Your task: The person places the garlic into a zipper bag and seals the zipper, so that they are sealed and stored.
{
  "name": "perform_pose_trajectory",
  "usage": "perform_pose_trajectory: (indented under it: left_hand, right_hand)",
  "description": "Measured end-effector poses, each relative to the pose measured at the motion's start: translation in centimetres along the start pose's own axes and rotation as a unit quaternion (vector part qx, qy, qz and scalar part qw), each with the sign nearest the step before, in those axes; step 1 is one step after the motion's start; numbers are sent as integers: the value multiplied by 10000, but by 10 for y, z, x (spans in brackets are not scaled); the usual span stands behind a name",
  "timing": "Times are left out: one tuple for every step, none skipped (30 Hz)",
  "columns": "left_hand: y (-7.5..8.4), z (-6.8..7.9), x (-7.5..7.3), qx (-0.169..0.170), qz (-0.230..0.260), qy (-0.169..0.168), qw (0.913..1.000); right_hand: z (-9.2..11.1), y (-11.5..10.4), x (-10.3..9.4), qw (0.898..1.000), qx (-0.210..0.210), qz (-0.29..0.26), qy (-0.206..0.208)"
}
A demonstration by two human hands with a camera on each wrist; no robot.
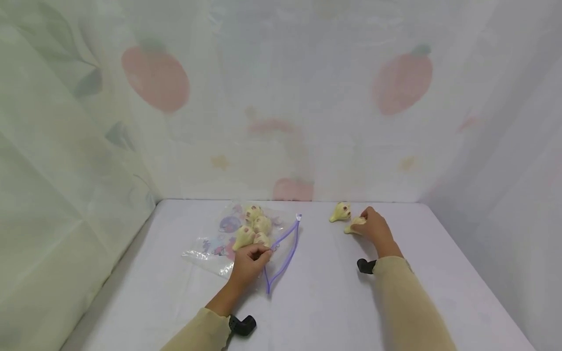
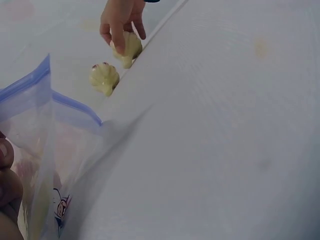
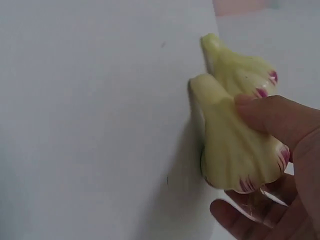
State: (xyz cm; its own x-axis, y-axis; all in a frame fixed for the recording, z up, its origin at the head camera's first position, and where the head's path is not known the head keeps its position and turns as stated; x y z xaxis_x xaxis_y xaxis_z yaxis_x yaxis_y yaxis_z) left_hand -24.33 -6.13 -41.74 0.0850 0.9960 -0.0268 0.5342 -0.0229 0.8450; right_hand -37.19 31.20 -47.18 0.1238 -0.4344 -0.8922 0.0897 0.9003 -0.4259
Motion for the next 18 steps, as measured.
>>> perform_pose_trajectory:
  left_hand:
    - [0,0,0,-13,-3,-1,10000]
    - [0,0,0,-19,-16,3,10000]
    - [0,0,-1,-29,-30,13,10000]
    - [-1,0,-1,-42,-43,15,10000]
    - [-1,0,-1,-55,-52,19,10000]
    - [-1,0,-1,-69,-62,23,10000]
    - [-1,0,-1,-77,-62,25,9999]
    - [-1,0,-1,-81,-48,27,10000]
    - [-2,0,-1,-92,-33,22,9999]
    - [-1,0,-1,-95,-13,21,10000]
    - [-1,0,0,-97,7,23,9999]
    - [-1,-1,0,-87,34,23,10000]
    - [0,-1,0,-65,49,30,10000]
    - [0,-1,0,-29,55,38,10000]
    - [1,-1,0,11,51,39,10000]
    - [2,-1,0,47,45,48,10000]
    - [3,-1,0,76,41,57,9999]
    - [3,-1,0,98,36,61,9999]
  right_hand:
    - [2,2,2,9997,93,-218,-17]
    - [3,3,4,9988,212,-434,-26]
    - [6,4,7,9974,314,-648,-15]
    - [8,4,9,9956,409,-841,18]
    - [11,4,12,9936,489,-1020,64]
    - [13,4,15,9914,568,-1176,115]
    - [16,2,17,9895,613,-1300,178]
    - [18,1,20,9875,658,-1414,232]
    - [21,-2,22,9857,663,-1520,285]
    - [24,-4,25,9839,658,-1627,339]
    - [27,-6,27,9824,635,-1712,401]
    - [29,-9,29,9812,614,-1772,454]
    - [32,-11,30,9805,560,-1813,508]
    - [35,-14,32,9800,529,-1837,550]
    - [38,-16,33,9803,490,-1817,592]
    - [40,-18,34,9810,459,-1778,630]
    - [43,-19,35,9823,422,-1698,667]
    - [45,-20,36,9835,388,-1629,688]
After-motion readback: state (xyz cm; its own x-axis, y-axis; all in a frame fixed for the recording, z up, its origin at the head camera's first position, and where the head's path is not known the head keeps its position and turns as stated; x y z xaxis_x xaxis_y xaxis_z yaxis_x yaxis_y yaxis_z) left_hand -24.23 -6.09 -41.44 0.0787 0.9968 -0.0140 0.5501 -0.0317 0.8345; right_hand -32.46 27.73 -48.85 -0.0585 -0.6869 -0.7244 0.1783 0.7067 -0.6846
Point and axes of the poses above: each hand's wrist, its own z-axis away from the middle knuckle, its own x-axis out of the palm, y = z × x, the point moved 8 cm from there along -z, towards the middle knuckle, and after that the axes turned 10 degrees about z, right-handed, at the moved point
